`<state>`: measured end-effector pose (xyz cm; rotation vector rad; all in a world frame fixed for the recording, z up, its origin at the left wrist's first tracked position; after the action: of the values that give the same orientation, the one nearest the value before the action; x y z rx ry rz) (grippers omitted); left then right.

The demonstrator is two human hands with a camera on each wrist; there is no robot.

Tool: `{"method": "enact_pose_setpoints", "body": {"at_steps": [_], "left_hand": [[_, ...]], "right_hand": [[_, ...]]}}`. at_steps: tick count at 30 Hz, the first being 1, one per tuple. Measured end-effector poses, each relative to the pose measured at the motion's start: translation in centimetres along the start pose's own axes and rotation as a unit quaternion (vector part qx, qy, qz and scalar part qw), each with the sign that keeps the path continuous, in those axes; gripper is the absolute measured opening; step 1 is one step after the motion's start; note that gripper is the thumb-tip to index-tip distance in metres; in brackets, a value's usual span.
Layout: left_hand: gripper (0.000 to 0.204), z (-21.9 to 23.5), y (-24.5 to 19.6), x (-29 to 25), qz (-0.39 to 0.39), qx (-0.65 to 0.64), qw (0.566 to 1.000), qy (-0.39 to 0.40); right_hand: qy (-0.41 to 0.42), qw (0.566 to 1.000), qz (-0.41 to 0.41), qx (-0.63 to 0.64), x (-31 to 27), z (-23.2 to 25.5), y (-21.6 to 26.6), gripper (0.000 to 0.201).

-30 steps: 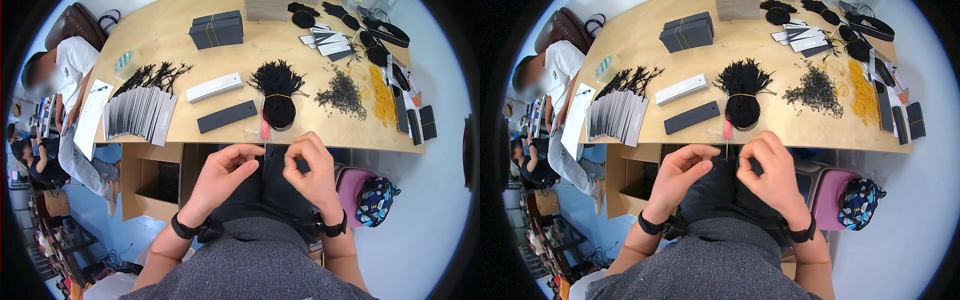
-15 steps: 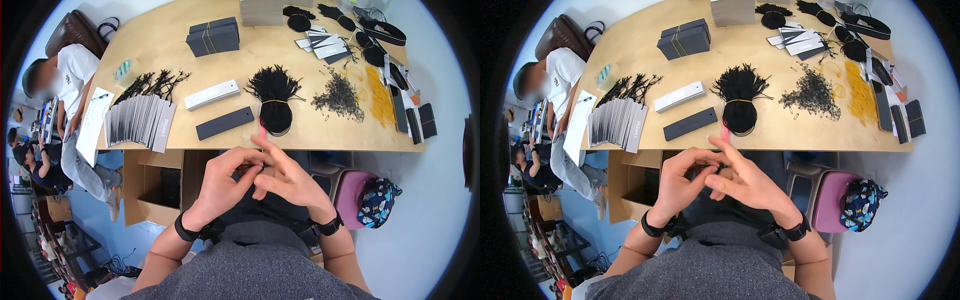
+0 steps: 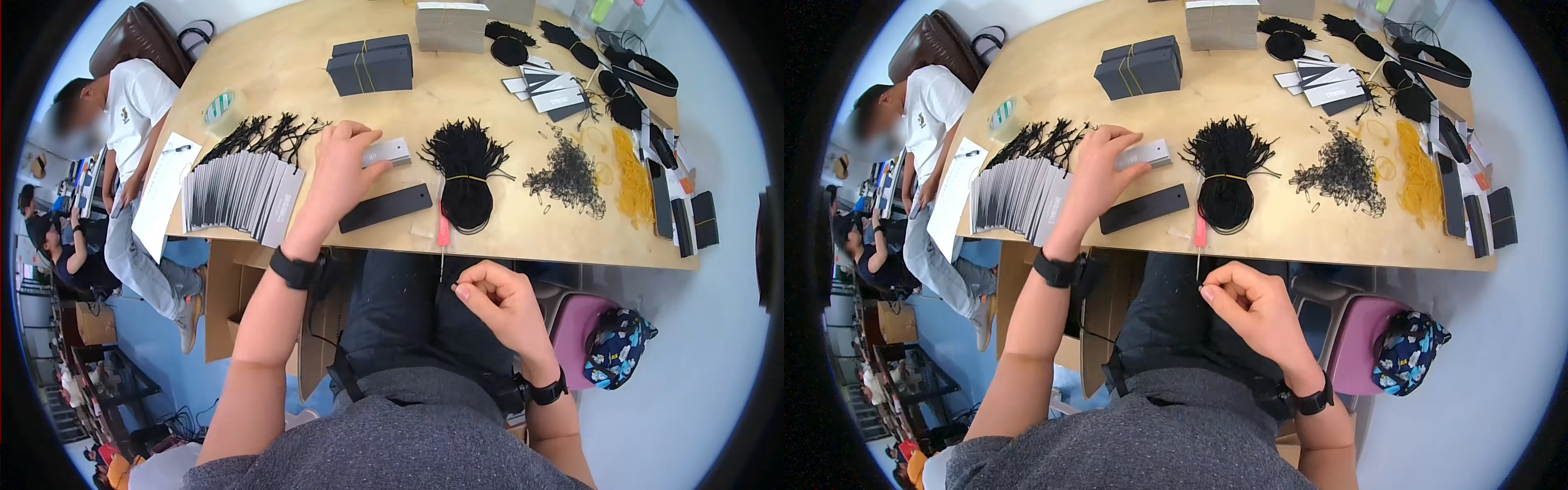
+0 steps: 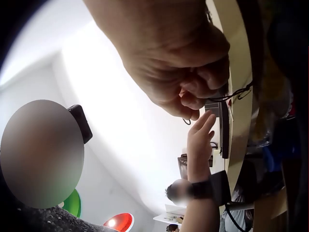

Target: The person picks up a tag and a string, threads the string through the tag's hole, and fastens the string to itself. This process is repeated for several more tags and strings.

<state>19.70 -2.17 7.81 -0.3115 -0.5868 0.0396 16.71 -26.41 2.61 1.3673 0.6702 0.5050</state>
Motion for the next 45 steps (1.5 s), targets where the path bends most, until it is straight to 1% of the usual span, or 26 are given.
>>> {"method": "enact_pose_setpoints", "body": {"at_steps": [1,3,4,6,7,9,10,12,13,19,23,25,26,28,29,31,35,38,40,41,44,45], "left_hand": [[0.035,0.0,0.4,0.4,-0.002,-0.001,1.0,-0.001],[0.035,-2.0,2.6,0.5,0.081,-0.058,0.99,0.097],[0.035,-1.9,2.4,0.6,0.079,-0.06,0.99,0.099],[0.033,-0.4,2.0,0.6,0.08,-0.103,0.989,0.064],[0.033,0.2,1.4,0.5,0.08,-0.102,0.989,0.066],[0.032,1.8,-1.0,-0.2,0.046,0.001,0.997,0.057],[0.032,2.0,-1.8,-0.9,0.047,0.002,0.997,0.058],[0.03,1.5,-3.9,-2.2,0.019,-0.013,0.996,0.091],[0.03,0.8,-4.2,-2.9,0.016,-0.016,0.994,0.109],[0.029,-0.7,-4.0,-3.6,0.047,-0.045,0.989,0.133],[0.03,-1.2,-3.7,-3.4,0.043,-0.038,0.989,0.134],[0.031,-1.5,-2.8,-3.4,0.068,-0.101,0.983,0.135],[0.031,-1.4,-2.8,-3.4,0.067,-0.102,0.983,0.135],[0.031,0.2,-3.7,-2.8,0.021,-0.095,0.992,0.085],[0.031,0.7,-4.3,-2.7,0.021,-0.095,0.992,0.085],[0.032,1.9,-4.7,-3.2,0.082,-0.16,0.981,0.07],[0.033,2.1,-5.5,-5.0,0.083,-0.17,0.98,0.059],[0.034,2.3,-7.1,-6.6,0.081,-0.202,0.973,0.079],[0.036,1.5,-8.6,-8.3,0.066,-0.236,0.96,0.137],[0.038,0.9,-8.7,-9.5,0.062,-0.23,0.96,0.146],[0.038,0.2,-9.2,-11.0,0.061,-0.245,0.958,0.139],[0.038,0.0,-9.0,-11.3,0.086,-0.256,0.953,0.139]], "right_hand": [[0.0,1.0,-0.001,0.0,-0.2,0.1,0.0,0.011],[-0.002,1.0,-0.001,-0.005,-0.6,0.3,0.0,0.01],[-0.001,1.0,-0.002,-0.009,-0.7,0.3,0.0,0.01],[-0.001,1.0,-0.001,-0.006,-0.9,0.4,-0.1,0.009],[0.001,1.0,0.003,-0.004,-0.9,0.4,-0.1,0.009],[0.002,1.0,0.004,0.0,-0.9,0.4,-0.3,0.009],[0.002,1.0,0.006,0.004,-0.9,0.3,-0.3,0.009],[0.007,1.0,0.006,-0.001,-0.8,0.2,-0.3,0.009],[0.01,1.0,0.007,-0.006,-0.8,0.1,-0.2,0.009],[0.023,1.0,-0.007,-0.007,-1.1,-0.3,-0.3,0.01],[0.017,1.0,-0.006,-0.01,-1.3,-0.2,-0.5,0.01],[0.022,1.0,0.002,-0.015,-1.5,-0.3,-0.3,0.01],[0.021,1.0,0.002,-0.015,-1.5,-0.2,-0.3,0.01],[0.028,0.999,-0.001,-0.018,-1.5,-0.4,-0.3,0.01],[0.028,0.999,-0.001,-0.017,-1.6,-0.4,-0.3,0.01],[0.027,0.999,0.005,-0.02,-1.7,-0.4,-0.4,0.01],[0.03,0.999,0.005,-0.024,-1.8,-0.4,-0.2,0.01],[0.031,0.999,-0.003,-0.027,-2.3,-0.4,-0.5,0.01],[0.027,0.999,-0.014,-0.018,-2.6,-0.2,-1.0,0.01],[0.026,0.999,-0.015,-0.017,-2.7,-0.1,-1.2,0.01],[0.016,1.0,-0.024,-0.003,-2.9,0.1,-1.8,0.01],[0.019,0.999,-0.026,-0.005,-2.9,0.0,-1.9,0.01]]}}
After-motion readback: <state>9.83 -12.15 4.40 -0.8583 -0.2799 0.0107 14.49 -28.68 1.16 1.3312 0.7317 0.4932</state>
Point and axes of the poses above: each hand's wrist, its own x-axis towards the middle knuckle, its own z-axis out of the back of the hand, y = z × x, the point moved 10 cm from there along x, towards the middle knuckle
